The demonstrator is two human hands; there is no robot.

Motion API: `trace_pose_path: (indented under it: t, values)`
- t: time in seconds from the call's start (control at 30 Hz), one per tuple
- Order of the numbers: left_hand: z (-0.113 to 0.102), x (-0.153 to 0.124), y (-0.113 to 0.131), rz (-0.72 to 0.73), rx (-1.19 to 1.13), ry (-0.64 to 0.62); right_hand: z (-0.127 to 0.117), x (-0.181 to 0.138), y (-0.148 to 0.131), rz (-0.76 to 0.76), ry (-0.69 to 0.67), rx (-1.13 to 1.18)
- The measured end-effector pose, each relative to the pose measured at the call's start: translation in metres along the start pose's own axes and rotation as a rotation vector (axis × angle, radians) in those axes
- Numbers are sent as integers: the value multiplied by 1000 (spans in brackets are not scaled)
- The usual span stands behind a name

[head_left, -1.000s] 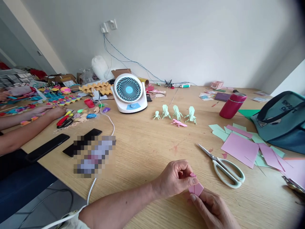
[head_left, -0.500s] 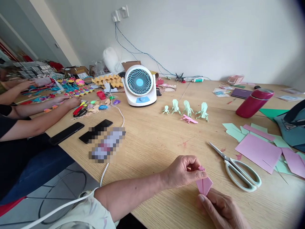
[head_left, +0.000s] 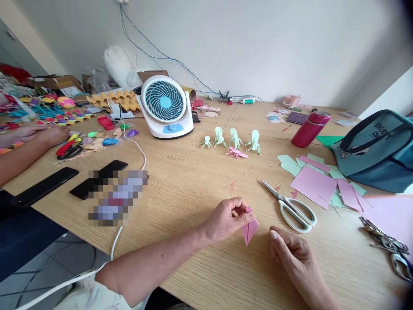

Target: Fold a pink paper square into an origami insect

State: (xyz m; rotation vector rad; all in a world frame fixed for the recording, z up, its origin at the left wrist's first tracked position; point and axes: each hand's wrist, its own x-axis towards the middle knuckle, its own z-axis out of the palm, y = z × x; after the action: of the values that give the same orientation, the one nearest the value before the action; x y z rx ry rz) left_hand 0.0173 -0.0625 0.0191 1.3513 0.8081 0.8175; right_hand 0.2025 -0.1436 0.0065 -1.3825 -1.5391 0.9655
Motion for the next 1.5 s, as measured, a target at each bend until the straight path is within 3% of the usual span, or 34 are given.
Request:
trace_pose_path:
  t: [0.33,0.53,0.7,0.83,0.97,1.23,1.5]
  values:
    - [9,-2,-16,-40,-129,-47,-12,1,31,-31,-72,-83]
    - [7,-3,-11,-2,-15,-4,-6,7,18,-50,-25,32]
    - [6,-5,-3,134,128,6,8,12,3,26,-132,250]
    - [6,-7,2,119,193,-3,12,16,-7,160,-161,288]
    - [4,-5,0,121,188,-17,16,18,-7,186,-84,351]
    - [10,-5,-4,82,130,85,20,14,-2,186,-82,380]
    - [9,-6,-3,16,96,64,20,14,-5,163,-49,309]
